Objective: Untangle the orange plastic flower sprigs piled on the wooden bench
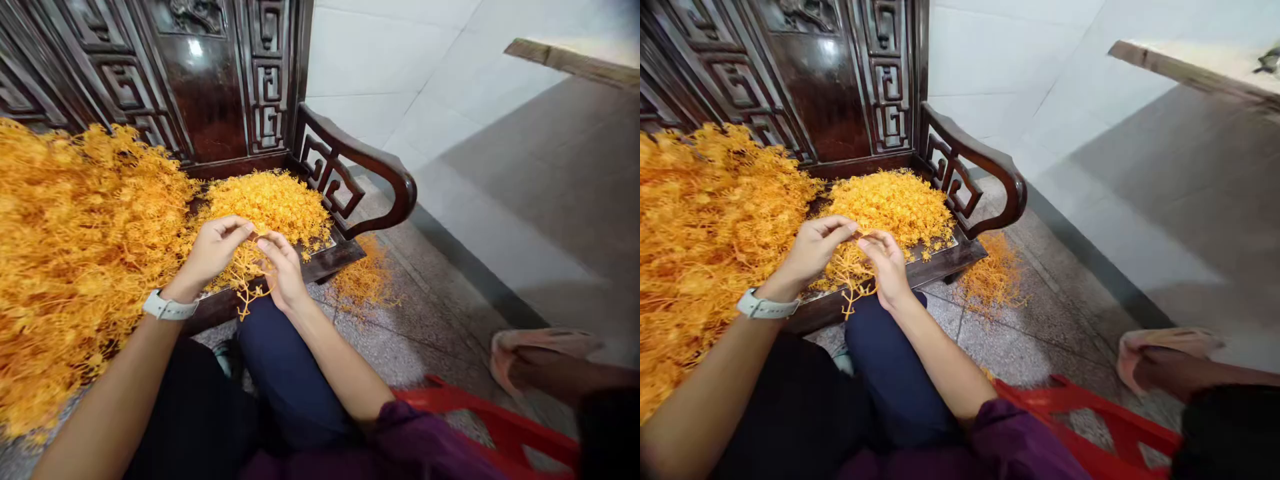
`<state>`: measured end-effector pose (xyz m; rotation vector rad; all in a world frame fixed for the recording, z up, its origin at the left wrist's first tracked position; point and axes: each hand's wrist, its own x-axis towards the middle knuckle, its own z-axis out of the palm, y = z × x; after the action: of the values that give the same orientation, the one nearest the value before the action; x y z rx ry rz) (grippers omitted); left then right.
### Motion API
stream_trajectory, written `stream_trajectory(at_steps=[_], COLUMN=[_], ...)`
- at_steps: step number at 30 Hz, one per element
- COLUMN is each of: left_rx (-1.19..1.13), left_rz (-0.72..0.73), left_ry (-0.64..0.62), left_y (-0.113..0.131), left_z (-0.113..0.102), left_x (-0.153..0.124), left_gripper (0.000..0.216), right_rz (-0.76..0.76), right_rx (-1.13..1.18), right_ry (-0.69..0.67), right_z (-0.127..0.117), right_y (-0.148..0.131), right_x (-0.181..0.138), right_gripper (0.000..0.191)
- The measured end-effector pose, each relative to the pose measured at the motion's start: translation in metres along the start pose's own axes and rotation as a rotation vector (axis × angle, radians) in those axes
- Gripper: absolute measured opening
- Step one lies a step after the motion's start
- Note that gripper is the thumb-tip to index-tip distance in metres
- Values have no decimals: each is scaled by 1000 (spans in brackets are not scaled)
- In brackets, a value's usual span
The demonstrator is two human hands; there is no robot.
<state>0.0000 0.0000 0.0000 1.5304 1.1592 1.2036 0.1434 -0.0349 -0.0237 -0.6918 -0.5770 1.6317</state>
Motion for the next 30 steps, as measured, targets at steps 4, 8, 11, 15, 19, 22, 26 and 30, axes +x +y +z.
stream_trajectory(at_steps=[4,8,11,15,19,22,26,30], left_rx=[59,-2,-41,-2,-53,-157,-221,-258], left_rz=[56,-6,-38,-2,-25,-21,11,12], left_ry=[20,18,-44,-100,-154,-100,-2,54], left_y=[2,4,8,10,5,0,-5,-8], left_z=[-3,-9,-13,-17,-21,-24,-20,-12], left_x=[-2,-2,-3,-5,-3,-3,-2,-2], left_gripper=[17,15,22,35,35,37,34,33], right_rz=[-40,-46,-39,-53,-60,7,103,139], right_rx=[-128,-189,-206,-227,-225,-211,-160,-120], right_ry=[32,20,-19,-69,-100,-108,-75,-39], right_z=[-1,0,1,-2,-7,-7,-5,-4], right_y=[2,2,3,9,15,15,13,12], right_x=[1,-2,-4,-3,0,1,3,4], right_gripper=[26,28,29,25,21,25,35,39])
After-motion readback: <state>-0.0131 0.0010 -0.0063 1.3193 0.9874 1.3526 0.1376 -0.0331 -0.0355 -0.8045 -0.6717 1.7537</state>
